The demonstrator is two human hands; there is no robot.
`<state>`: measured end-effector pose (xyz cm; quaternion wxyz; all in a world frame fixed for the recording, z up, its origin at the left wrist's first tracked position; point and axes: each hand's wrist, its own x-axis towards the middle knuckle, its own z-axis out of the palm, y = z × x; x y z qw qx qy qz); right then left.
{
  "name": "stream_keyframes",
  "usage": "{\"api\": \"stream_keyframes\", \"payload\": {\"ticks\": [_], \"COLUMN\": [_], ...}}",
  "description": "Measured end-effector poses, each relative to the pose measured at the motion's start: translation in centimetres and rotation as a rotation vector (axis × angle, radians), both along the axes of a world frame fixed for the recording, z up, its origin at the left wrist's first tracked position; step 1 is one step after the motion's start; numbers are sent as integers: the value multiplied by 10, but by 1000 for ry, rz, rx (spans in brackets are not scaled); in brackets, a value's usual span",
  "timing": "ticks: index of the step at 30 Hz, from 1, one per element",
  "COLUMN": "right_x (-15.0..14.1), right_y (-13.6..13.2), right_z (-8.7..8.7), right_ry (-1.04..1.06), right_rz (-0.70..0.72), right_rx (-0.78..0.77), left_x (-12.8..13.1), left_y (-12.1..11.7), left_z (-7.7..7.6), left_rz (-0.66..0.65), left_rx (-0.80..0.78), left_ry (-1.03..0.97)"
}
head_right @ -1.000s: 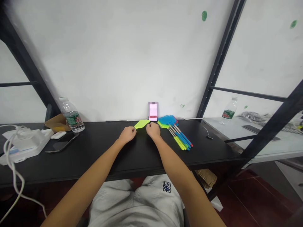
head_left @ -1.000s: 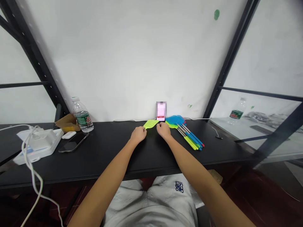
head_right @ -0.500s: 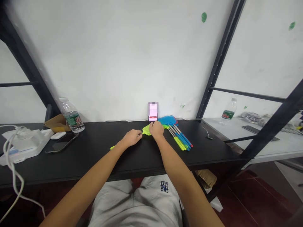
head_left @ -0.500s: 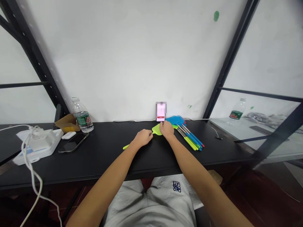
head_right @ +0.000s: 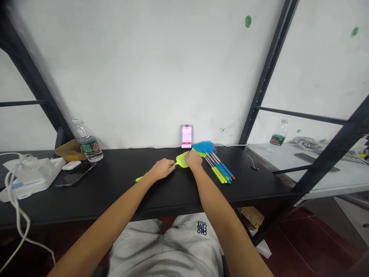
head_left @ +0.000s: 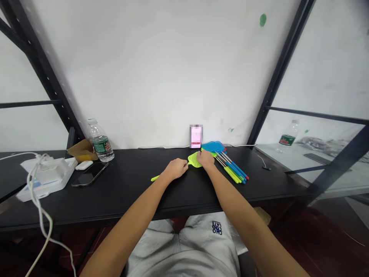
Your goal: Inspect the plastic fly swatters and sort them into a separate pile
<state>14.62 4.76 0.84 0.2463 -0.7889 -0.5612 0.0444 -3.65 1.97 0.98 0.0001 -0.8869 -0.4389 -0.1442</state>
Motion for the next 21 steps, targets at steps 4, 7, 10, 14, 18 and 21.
{"api": "stream_keyframes", "payload": {"ticks": [4, 7, 10, 14, 18, 21], "right_x": [1, 2, 3, 4, 4, 3], "right_y": [0, 1, 2, 1, -2, -3], "right_z": [0, 0, -1, 2, 6, 8], "right_ry": [-16, -11, 2, 14, 35, 47], "right_rz": [3, 9, 10, -8, -33, -44], "right_rx": [-12, -27, -19, 37, 112, 162], "left_x": [0, 1, 1, 1, 1, 1], "left_y": [0, 0, -1, -2, 1, 3], "left_z": [-1, -1, 0, 2, 2, 1], "left_rz": [13, 23, 20, 8, -50, -86], "left_rx": [14, 11, -1, -23, -55, -81], "left_ry": [17, 27, 18, -39, -150, -228]}}
